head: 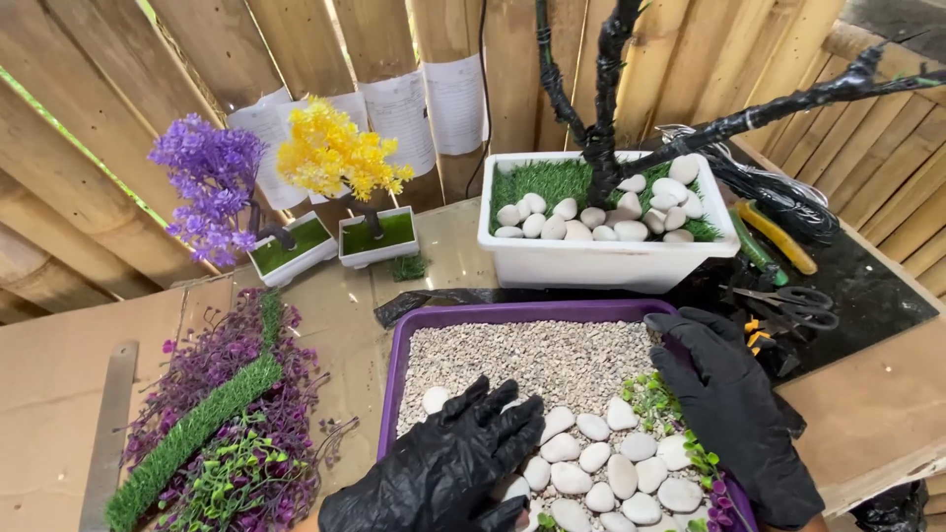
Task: Arranging white decorative stones in a tray and around the base of an artificial tree in a pot.
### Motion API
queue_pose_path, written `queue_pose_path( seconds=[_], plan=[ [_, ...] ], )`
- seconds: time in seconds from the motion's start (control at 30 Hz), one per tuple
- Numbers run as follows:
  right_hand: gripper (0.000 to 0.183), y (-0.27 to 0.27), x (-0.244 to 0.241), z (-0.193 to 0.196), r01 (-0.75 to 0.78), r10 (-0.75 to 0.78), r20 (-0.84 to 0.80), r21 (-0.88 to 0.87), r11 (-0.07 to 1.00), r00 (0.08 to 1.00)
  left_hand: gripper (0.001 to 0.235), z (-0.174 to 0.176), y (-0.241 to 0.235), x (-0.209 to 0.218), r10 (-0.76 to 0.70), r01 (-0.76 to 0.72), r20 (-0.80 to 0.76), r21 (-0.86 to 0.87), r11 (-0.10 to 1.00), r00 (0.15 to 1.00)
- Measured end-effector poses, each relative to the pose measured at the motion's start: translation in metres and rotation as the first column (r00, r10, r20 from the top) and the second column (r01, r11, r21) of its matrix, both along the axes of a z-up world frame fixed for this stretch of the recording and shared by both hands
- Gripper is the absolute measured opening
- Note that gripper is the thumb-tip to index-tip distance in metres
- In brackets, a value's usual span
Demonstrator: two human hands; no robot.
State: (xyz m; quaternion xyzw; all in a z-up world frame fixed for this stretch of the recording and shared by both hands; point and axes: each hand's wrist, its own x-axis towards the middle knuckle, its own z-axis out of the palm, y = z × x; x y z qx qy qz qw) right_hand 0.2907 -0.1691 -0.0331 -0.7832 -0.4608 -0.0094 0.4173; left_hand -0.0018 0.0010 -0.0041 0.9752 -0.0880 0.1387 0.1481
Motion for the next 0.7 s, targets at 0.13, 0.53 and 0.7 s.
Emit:
queue_pose_path(
  seconds=[0.13, 0.53, 0.7],
  plan=[
    [0.039, 0.000, 0.000, 0.000, 0.002, 0.000, -0.088, 0.016, 1.000, 0.996, 0.059, -0.014, 0.005, 0.002, 0.007, -0.013, -0.067, -0.097, 0.995, 0.998],
    [0.038, -0.005, 0.001, 0.003, -0.048, 0.041, 0.117, 0.062, 0.997, 0.992, 0.050, 0.009, -0.001, -0.008, 0.227, -0.234, -0.083, -0.559, 0.795, 0.970],
    [0.043, -0.006, 0.004, 0.000, -0.047, 0.032, 0.212, 0.065, 0.997, 0.977, 0.036, 0.011, 0.003, -0.005, 0.361, -0.496, -0.357, -0.743, 0.449, 0.862]
  ],
)
